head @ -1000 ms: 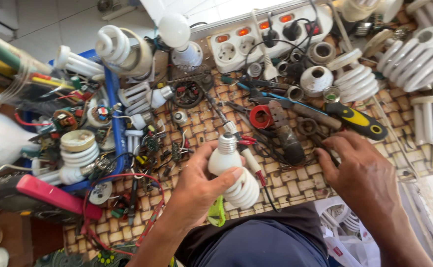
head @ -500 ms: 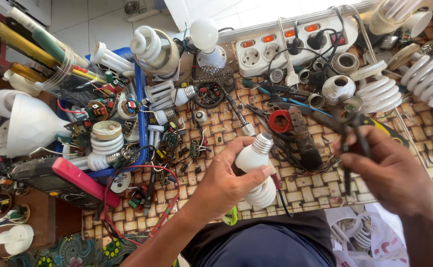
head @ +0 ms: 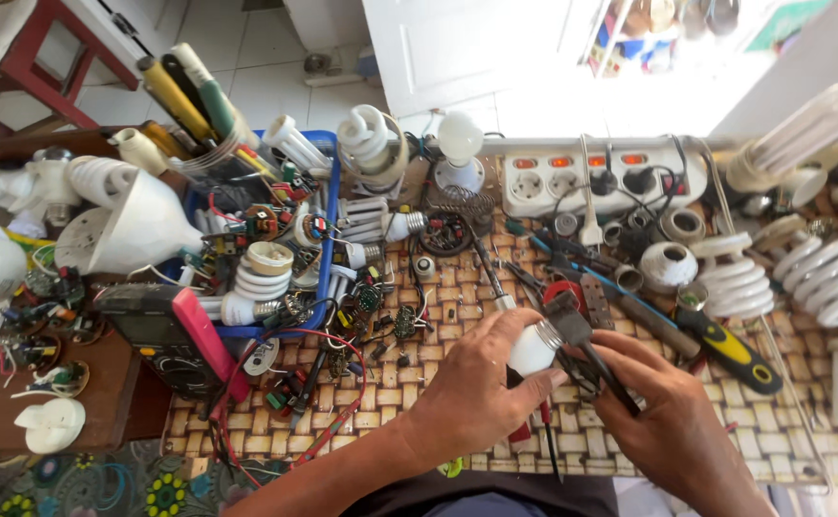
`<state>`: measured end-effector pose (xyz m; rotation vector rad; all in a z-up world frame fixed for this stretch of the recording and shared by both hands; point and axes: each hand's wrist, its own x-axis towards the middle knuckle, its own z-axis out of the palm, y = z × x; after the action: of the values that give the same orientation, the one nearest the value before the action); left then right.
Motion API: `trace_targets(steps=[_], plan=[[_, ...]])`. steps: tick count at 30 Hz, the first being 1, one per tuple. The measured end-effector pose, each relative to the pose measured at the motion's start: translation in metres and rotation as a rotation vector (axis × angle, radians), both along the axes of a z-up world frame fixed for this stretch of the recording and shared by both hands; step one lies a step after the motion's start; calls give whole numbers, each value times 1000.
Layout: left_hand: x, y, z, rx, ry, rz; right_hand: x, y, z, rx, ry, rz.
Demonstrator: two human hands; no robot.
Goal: The person disassembles a compact fluorescent light bulb using pliers and a utility knife, then reassembles it by hand. The person handles the bulb and tools on a cluttered workbench.
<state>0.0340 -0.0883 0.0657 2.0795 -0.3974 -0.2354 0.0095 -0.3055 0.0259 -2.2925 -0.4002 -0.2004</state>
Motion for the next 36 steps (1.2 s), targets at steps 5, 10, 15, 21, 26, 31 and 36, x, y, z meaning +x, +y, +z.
trace_targets(steps=[5,10,15,21,26,31,36], plan=[[5,5,15,-9,133,-52,3,-1,8,-122,-28,7],[10,9,16,-492,679,-36,7,-1,7,-71,-118,76],[12,10,26,-338,489,-19,4,2,10,-142,-70,-40],[9,-3,13,9,113,58,2,14,19,-318,-121,-91],[23,-8,-13,32,-195,212,12,24,28,-401,-312,-11],[25,-5,-5,-11,16,221,18,26,26,-414,-413,69],[33,-6,-11,-69,-140,166,25,25,27,-392,-479,86]])
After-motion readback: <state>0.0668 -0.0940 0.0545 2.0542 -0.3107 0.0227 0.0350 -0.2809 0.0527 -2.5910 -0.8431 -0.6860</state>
